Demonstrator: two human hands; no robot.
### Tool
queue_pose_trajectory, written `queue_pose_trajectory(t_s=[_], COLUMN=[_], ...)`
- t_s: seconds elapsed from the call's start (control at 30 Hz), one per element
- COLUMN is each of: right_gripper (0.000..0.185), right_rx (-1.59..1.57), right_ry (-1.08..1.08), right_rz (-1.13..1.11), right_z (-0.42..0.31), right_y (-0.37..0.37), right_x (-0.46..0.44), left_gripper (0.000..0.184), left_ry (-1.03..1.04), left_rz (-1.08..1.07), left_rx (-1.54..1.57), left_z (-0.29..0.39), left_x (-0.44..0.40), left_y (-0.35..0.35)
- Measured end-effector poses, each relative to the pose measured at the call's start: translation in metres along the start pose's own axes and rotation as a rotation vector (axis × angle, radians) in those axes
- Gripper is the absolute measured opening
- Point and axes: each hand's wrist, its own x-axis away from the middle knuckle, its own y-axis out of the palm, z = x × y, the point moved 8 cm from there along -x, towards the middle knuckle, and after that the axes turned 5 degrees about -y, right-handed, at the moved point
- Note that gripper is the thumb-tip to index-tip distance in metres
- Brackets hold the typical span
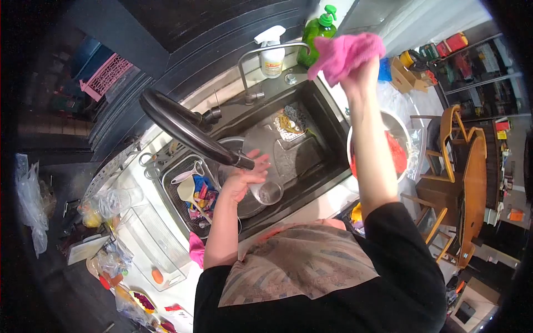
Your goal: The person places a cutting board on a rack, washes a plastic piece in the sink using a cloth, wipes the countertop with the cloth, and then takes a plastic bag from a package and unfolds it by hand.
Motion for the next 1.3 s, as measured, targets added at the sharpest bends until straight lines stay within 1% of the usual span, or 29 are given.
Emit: queue_pose_trajectory(t_s=[0.07,0.13,0.17,0.2,0.23,0.27,0.3,0.33,0.4,0.43,0.47,0.5,0.53,0.57,0.6,0.63,0.7,0.73,0.83,0.9,0.93,1.0,1.03,1.1,1.13,1.2,1.23,1.27,1.3], right_gripper=[0.04,0.046,0.047,0.046,0.047,0.05,0.054,0.062,0.068,0.068,0.067,0.062,0.062,0.06,0.058,0.058,0.053,0.053,0.043,0.039,0.039,0.041,0.041,0.039,0.039,0.039,0.039,0.039,0.037], right_rx=[0.065,0.307,0.384,0.843,0.7,0.817,0.83,1.164,1.189,1.201,1.212,1.216,1.207,1.219,1.225,1.219,1.489,1.49,1.144,1.264,1.264,1.204,1.199,1.351,1.346,1.538,1.481,1.481,1.365], right_ry=[-0.029,-0.017,-0.054,0.04,0.18,0.402,0.388,0.126,0.128,0.159,0.191,0.13,0.134,0.094,0.055,0.057,0.015,0.019,-0.056,-0.104,-0.1,-0.182,-0.18,0.006,0.01,0.037,0.178,0.18,0.038], right_rz=[0.087,0.203,0.006,-0.26,-0.347,-0.488,-0.675,-1.022,-1.102,-1.076,-1.05,-0.792,-0.786,-0.616,-0.446,-0.441,-1.123,-1.121,-0.93,-1.247,-1.246,-0.941,-0.94,-0.517,-0.514,-0.974,-0.93,-0.929,-0.877], right_z=[0.008,0.038,0.078,0.089,0.123,0.139,0.176,0.168,0.191,0.199,0.203,0.209,0.227,0.241,0.239,0.241,0.249,0.24,0.198,0.192,0.196,0.197,0.204,0.217,0.228,0.262,0.266,0.264,0.253], right_y=[0.014,-0.005,-0.048,-0.031,-0.032,-0.028,-0.042,-0.02,-0.026,-0.031,-0.029,-0.039,-0.043,-0.061,-0.068,-0.07,-0.032,-0.024,0.004,0.01,0.008,-0.001,-0.006,-0.049,-0.066,-0.081,-0.091,-0.085,-0.069], right_x=[0.078,0.149,0.172,0.204,0.233,0.268,0.299,0.314,0.315,0.304,0.291,0.277,0.268,0.248,0.236,0.239,0.273,0.285,0.306,0.317,0.31,0.27,0.258,0.217,0.206,0.208,0.217,0.227,0.236], left_gripper=[0.09,0.09,0.091,0.091,0.086,0.081,0.071,0.071,0.061,0.073,0.073,0.081,0.088,0.099,0.099,0.098,0.097,0.095,0.091,0.088,0.088,0.097,0.097,0.107,0.107,0.111,0.111,0.11,0.109], left_ry=[0.064,0.065,0.073,0.071,0.09,0.108,0.072,0.067,0.075,0.059,0.053,0.056,0.059,0.095,0.091,0.085,0.076,0.105,0.121,0.113,0.11,-0.035,-0.036,-0.048,-0.052,-0.027,-0.029,-0.006,0.016], left_rz=[-0.032,-0.049,-0.075,-0.077,-0.034,0.009,0.118,0.121,0.152,0.167,0.171,0.095,0.02,-0.027,-0.021,-0.012,-0.009,0.058,0.151,0.202,0.202,0.078,0.083,-0.091,-0.086,-0.102,-0.101,-0.103,-0.105], left_rx=[0.078,0.087,0.1,0.091,0.116,0.141,0.149,0.141,0.061,0.057,0.049,0.033,0.019,0.084,0.08,0.095,0.107,0.114,0.129,0.137,0.139,0.101,0.1,0.092,0.09,0.095,0.095,0.139,0.185], left_z=[-0.002,-0.011,-0.013,-0.016,-0.019,-0.022,-0.027,-0.032,-0.032,-0.028,-0.028,-0.028,-0.028,-0.022,-0.021,-0.02,-0.02,-0.023,-0.034,-0.03,-0.027,-0.031,-0.03,-0.031,-0.034,-0.04,-0.044,-0.045,-0.044], left_x=[0.004,0.009,0.011,0.013,0.016,0.019,0.026,0.027,0.034,0.042,0.048,0.055,0.061,0.066,0.07,0.073,0.075,0.074,0.068,0.069,0.071,0.071,0.073,0.075,0.076,0.075,0.074,0.072,0.071], left_y=[0.0,-0.002,0.001,0.004,0.005,0.005,0.003,-0.001,-0.005,-0.001,-0.002,0.002,0.006,0.02,0.021,0.019,0.012,-0.002,-0.043,-0.038,-0.031,-0.007,0.0,0.026,0.025,0.02,0.016,0.01,0.007])
